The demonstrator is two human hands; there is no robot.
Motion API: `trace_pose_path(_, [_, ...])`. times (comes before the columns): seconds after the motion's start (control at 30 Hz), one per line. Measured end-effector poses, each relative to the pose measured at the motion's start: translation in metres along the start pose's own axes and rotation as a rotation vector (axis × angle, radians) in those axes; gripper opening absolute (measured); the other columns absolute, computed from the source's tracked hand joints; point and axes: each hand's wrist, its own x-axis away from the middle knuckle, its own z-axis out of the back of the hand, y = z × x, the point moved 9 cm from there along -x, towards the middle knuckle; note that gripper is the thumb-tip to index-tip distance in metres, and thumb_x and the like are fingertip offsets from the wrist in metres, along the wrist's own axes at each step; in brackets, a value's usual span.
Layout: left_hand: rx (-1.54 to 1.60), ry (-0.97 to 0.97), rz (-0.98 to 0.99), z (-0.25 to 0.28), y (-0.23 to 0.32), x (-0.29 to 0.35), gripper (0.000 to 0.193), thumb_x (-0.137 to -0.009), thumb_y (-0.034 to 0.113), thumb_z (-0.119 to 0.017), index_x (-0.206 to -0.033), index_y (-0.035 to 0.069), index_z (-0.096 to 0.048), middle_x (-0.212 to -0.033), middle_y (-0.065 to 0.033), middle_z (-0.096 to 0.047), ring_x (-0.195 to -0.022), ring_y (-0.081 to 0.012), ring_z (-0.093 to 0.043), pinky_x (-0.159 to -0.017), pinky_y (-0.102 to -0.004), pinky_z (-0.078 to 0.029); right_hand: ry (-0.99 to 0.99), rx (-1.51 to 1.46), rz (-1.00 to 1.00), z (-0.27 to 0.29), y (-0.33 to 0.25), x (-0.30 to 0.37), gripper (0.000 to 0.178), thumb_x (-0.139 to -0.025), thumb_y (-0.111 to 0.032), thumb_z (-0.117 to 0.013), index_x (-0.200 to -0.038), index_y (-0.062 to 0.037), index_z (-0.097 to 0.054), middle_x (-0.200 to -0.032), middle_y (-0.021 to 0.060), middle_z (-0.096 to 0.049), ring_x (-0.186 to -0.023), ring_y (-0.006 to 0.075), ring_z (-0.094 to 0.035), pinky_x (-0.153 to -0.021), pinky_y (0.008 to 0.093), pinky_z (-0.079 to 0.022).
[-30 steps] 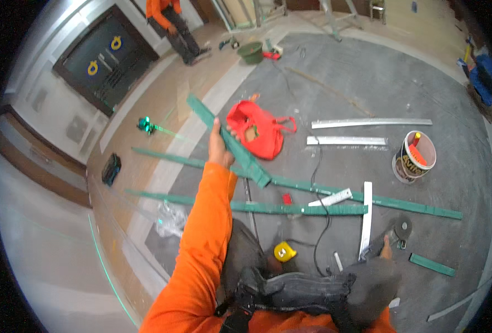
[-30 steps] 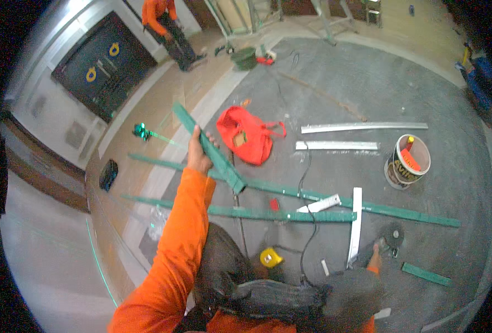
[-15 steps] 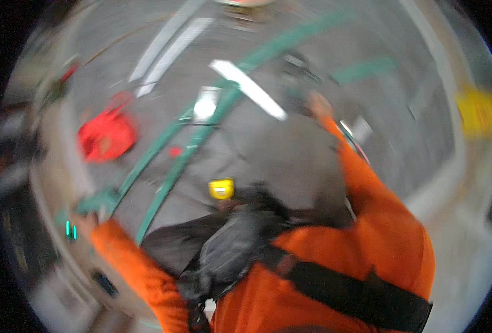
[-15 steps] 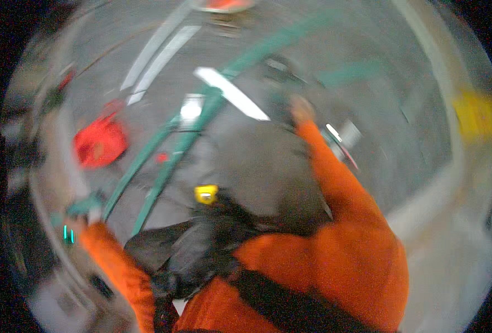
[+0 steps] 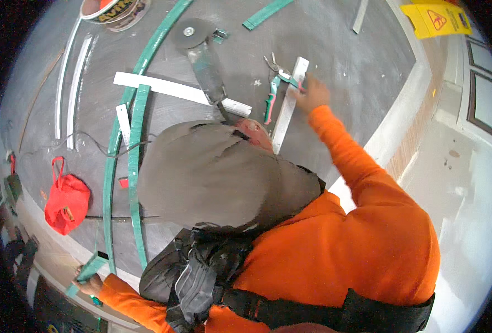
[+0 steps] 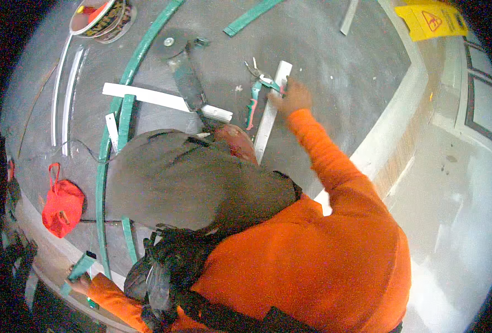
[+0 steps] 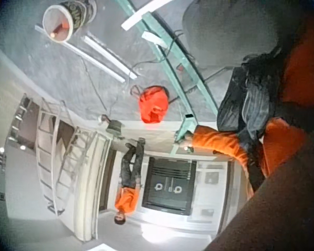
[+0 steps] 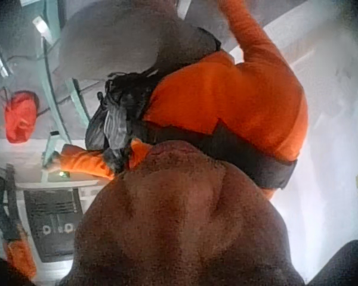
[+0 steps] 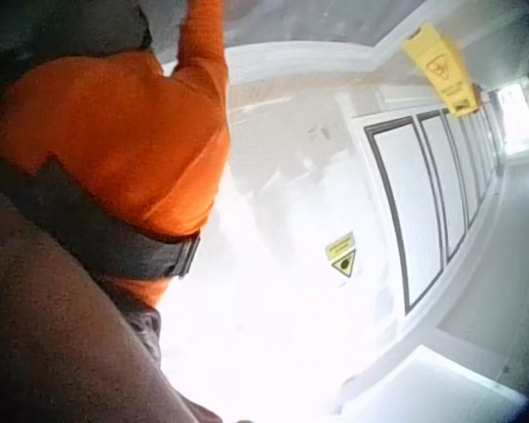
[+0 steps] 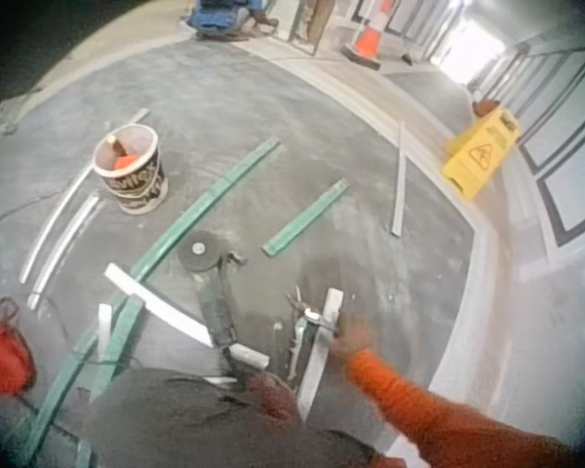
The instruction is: The person uses an angle grinder to cut a green metal strip on the floor. They then measure and mark the strip with a tape measure, ruler, and marker. The person cuts the strip again with the angle grinder and finally uses tin snips to trim the edge.
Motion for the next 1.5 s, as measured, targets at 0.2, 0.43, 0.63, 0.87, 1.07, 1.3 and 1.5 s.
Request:
trace_pose_path(0.2, [-0.108, -0.032, 0.115, -0.124, -0.036, 0.034, 0.03, -0.093, 0.03, -0.059, -0.107, 0.003, -0.054, -0.103, -0.016, -0.062, -0.097, -0.0309, -0.061, -0.086, -0.0465, -0.051, -0.002, 0.279, -0.11, -0.002, -0.073, 0.022, 0.092, -0.065, -0.071, -0.069, -0.129, -0.006, -0.057, -0.128, 0.0215, -0.057, -0.122, 0.0419, -0.052, -0.104, 0.0642, -0.033])
trace_pose_path(0.43, [0.585, -0.11, -0.004, -0.277, -0.012, 0.075, 0.032, -0.095, 0.033, -0.059, -0.092, 0.003, -0.048, -0.086, -0.0094, -0.053, -0.077, -0.0239, -0.054, -0.073, -0.0376, -0.048, -0.115, 0.293, -0.063, -0.012, -0.04, 0.005, 0.083, -0.068, -0.066, -0.07, -0.123, -0.0051, -0.058, -0.122, 0.0201, -0.06, -0.116, 0.04, -0.055, -0.101, 0.0609, -0.037])
trace_pose_path(0.63, [0.81, -0.115, 0.082, -0.284, -0.011, 0.096, 0.031, -0.094, 0.031, -0.059, -0.09, 0.003, -0.047, -0.079, -0.0059, -0.05, -0.069, -0.0183, -0.05, -0.06, -0.0303, -0.046, -0.237, 0.26, -0.02, -0.023, -0.014, -0.014, 0.075, -0.071, -0.062, -0.07, -0.118, -0.0043, -0.059, -0.117, 0.019, -0.062, -0.112, 0.0384, -0.059, -0.099, 0.0581, -0.04])
trace_pose_path(0.87, [0.686, 0.008, 0.07, -0.295, -0.001, 0.105, 0.036, -0.09, 0.04, -0.064, -0.085, 0.006, -0.051, -0.065, 0.0019, -0.043, -0.057, -0.0124, -0.045, -0.052, -0.0261, -0.04, -0.632, -0.137, -0.013, -0.023, 0.021, -0.058, 0.067, -0.074, -0.057, -0.07, -0.112, -0.0034, -0.06, -0.112, 0.0176, -0.064, -0.107, 0.0366, -0.062, -0.096, 0.0548, -0.044])
trace_pose_path(1.07, [0.814, -0.294, 0.054, -0.329, 0.013, 0.102, 0.038, -0.091, 0.045, -0.06, -0.085, 0.009, -0.052, -0.061, 0.0043, -0.038, -0.054, -0.0096, -0.04, -0.048, -0.0254, -0.034, -0.853, -1.18, 0.253, 0.148, -0.202, -0.14, 0.052, -0.078, -0.047, -0.07, -0.105, -0.0032, -0.06, -0.102, 0.0149, -0.066, -0.099, 0.0324, -0.066, -0.09, 0.0493, -0.049])
trace_pose_path(1.3, [0.889, -0.268, -0.018, -0.343, 0.011, 0.091, 0.048, -0.091, 0.054, -0.055, -0.09, 0.007, -0.051, -0.064, 0.0025, -0.038, -0.054, -0.0103, -0.038, -0.049, -0.0263, -0.032, -1.086, -0.95, 0.946, 0.296, -0.448, 0.049, 0.048, -0.078, -0.024, -0.077, -0.117, -0.0025, -0.059, -0.096, 0.0066, -0.066, -0.086, 0.0185, -0.066, -0.077, 0.0348, -0.054])
trace_pose_path(1.5, [0.918, 0.095, -0.132, -0.279, 0.026, 0.098, 0.055, -0.092, 0.061, -0.047, -0.086, 0.007, -0.049, -0.067, -0.0011, -0.039, -0.054, -0.0133, -0.037, -0.049, -0.0283, -0.031, -1.378, -0.644, 1.005, 0.238, -0.464, 0.164, 0.033, -0.082, -0.016, -0.071, -0.112, -0.0057, -0.064, -0.09, -0.0014, -0.062, -0.075, 0.0071, -0.057, -0.064, 0.0234, -0.049])
